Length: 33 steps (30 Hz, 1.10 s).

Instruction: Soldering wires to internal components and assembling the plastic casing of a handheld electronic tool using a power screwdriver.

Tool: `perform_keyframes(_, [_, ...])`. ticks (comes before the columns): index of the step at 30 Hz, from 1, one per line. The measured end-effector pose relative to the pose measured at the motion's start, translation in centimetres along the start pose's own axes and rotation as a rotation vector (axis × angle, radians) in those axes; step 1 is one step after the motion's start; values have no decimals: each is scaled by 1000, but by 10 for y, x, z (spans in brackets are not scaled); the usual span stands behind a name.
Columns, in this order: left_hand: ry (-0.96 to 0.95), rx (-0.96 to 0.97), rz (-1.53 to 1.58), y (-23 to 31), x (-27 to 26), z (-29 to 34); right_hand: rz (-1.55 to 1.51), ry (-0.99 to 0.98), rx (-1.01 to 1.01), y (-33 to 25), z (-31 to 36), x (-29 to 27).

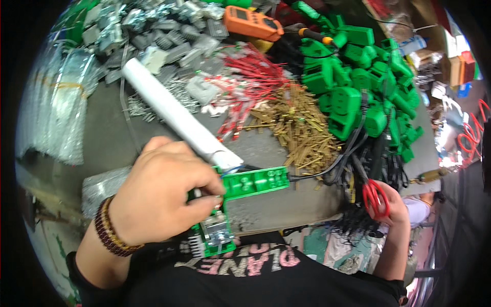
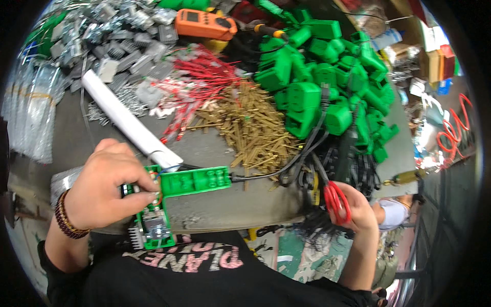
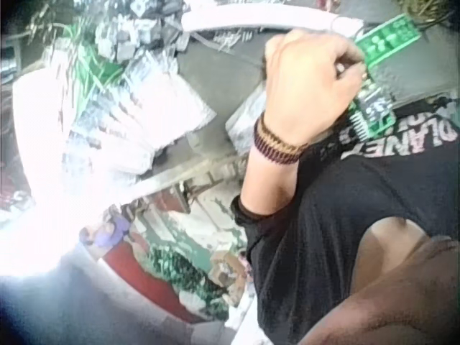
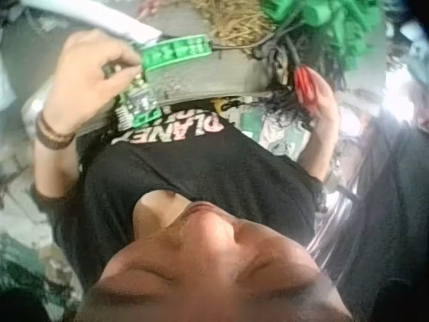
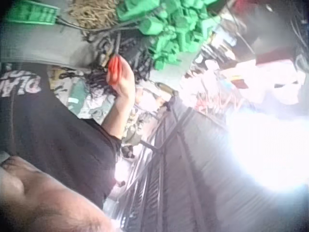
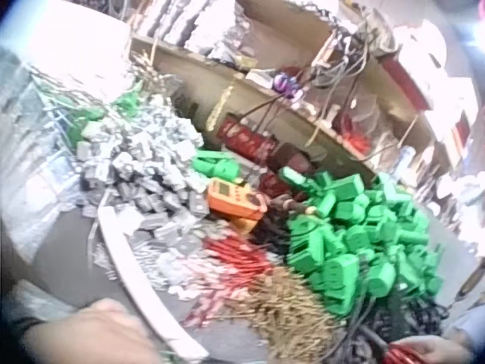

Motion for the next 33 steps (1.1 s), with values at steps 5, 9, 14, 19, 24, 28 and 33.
perform_keyframes(5, [4, -8, -3, -3, 0, 2, -7, -319, -55, 17, 17, 8])
perform_keyframes(9, [-3, -13, -13, 0, 3, 1, 373, -372, -305, -10, 1, 76])
perform_keyframes(14, [28, -16, -8, -5, 1, 7, 998, -172, -952, -68, -29, 168])
perform_keyframes(19, [23, 14, -2, -2, 1, 5, 1379, -22, -1430, -93, -47, 201])
perform_keyframes(24, [14, 27, 11, -2, 2, 5, 1437, 98, -1728, -96, -53, 216])
perform_keyframes(28, [17, 26, 5, -3, 2, 5, 1451, 141, -1771, -96, -55, 221])
perform_keyframes(33, [15, 21, 1, -2, 1, 5, 1478, 160, -1785, -96, -52, 212])
Point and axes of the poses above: each hand's wrist, its own z-axis away from the middle knuckle, its own x-axis out of the palm, y = z × x, the point moved 4 cm from there along -z, towards the middle knuckle, and after that the axes turned 9 degrees about z, right-handed, at the moved point
